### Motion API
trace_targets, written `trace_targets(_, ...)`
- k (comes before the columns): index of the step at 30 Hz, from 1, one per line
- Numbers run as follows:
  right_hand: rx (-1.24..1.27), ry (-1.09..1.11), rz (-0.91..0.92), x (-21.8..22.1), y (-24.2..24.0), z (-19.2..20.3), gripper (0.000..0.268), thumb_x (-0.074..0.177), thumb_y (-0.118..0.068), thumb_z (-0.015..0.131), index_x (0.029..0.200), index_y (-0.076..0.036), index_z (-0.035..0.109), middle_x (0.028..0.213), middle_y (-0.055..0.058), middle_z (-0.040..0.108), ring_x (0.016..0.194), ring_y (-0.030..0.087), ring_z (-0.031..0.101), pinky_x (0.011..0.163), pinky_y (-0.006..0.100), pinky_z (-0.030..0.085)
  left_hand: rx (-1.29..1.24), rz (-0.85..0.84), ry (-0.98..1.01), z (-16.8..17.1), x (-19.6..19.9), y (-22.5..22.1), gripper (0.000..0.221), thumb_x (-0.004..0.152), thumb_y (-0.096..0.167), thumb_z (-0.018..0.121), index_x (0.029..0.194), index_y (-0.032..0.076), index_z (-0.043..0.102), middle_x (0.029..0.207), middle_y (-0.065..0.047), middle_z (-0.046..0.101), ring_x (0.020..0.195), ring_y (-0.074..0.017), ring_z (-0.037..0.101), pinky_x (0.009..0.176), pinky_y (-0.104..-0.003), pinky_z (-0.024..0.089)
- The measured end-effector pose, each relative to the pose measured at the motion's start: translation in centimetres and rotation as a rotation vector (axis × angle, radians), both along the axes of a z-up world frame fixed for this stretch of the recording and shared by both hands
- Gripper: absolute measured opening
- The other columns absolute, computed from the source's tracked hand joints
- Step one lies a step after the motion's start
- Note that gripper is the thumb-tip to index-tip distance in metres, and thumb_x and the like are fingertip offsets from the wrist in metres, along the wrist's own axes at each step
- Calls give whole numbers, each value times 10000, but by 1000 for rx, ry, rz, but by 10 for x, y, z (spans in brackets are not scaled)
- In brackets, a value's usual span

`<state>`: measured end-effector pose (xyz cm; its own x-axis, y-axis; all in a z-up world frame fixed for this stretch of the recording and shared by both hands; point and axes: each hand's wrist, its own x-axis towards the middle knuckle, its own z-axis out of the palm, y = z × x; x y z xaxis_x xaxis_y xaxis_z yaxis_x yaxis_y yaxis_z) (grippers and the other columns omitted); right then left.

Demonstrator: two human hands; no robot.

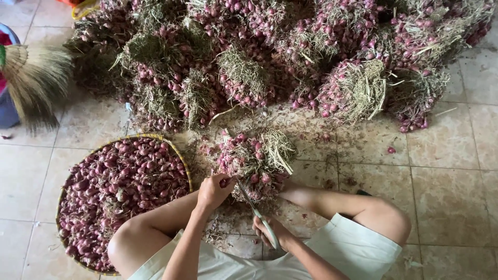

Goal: Trimming the roots and tops of shallots using scissors and placing the cleaned bulbs into a woven basket.

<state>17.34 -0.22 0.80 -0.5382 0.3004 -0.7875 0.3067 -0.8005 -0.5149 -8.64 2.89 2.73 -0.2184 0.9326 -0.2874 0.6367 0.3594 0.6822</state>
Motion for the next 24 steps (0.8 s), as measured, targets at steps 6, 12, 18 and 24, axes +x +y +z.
trace_targets(6,238,87,-61,-13,7,-33,425,994,-466,647,695,-172,572,578,-35,510,464,93,415,440,245,385,32,6,-119,4,2,-2,127,861,137,669,748,101,717,594,1,667,476,-80,522,476,-248,426)
trace_targets(12,204,-13,-115,16,-4,-9,458,918,-519,648,893,-63,627,681,54,633,357,93,525,289,214,511,-26,386,-505,1,-21,4,125,938,19,646,1035,8,724,854,-112,730,599,-134,585,509,-220,471)
trace_targets(18,356,121,-80,35,-17,3,549,959,-520,579,702,-36,618,493,54,549,301,129,506,280,252,440,-49,60,0,7,10,55,399,943,202,674,1340,211,644,987,-27,793,594,-76,677,643,-273,645)
trace_targets(24,450,105,-68,42,-9,2,557,975,-557,457,796,-64,644,436,45,569,295,140,484,343,242,413,61,-302,356,4,12,61,281,929,35,634,1189,141,651,734,-63,733,525,-213,678,485,-346,653)
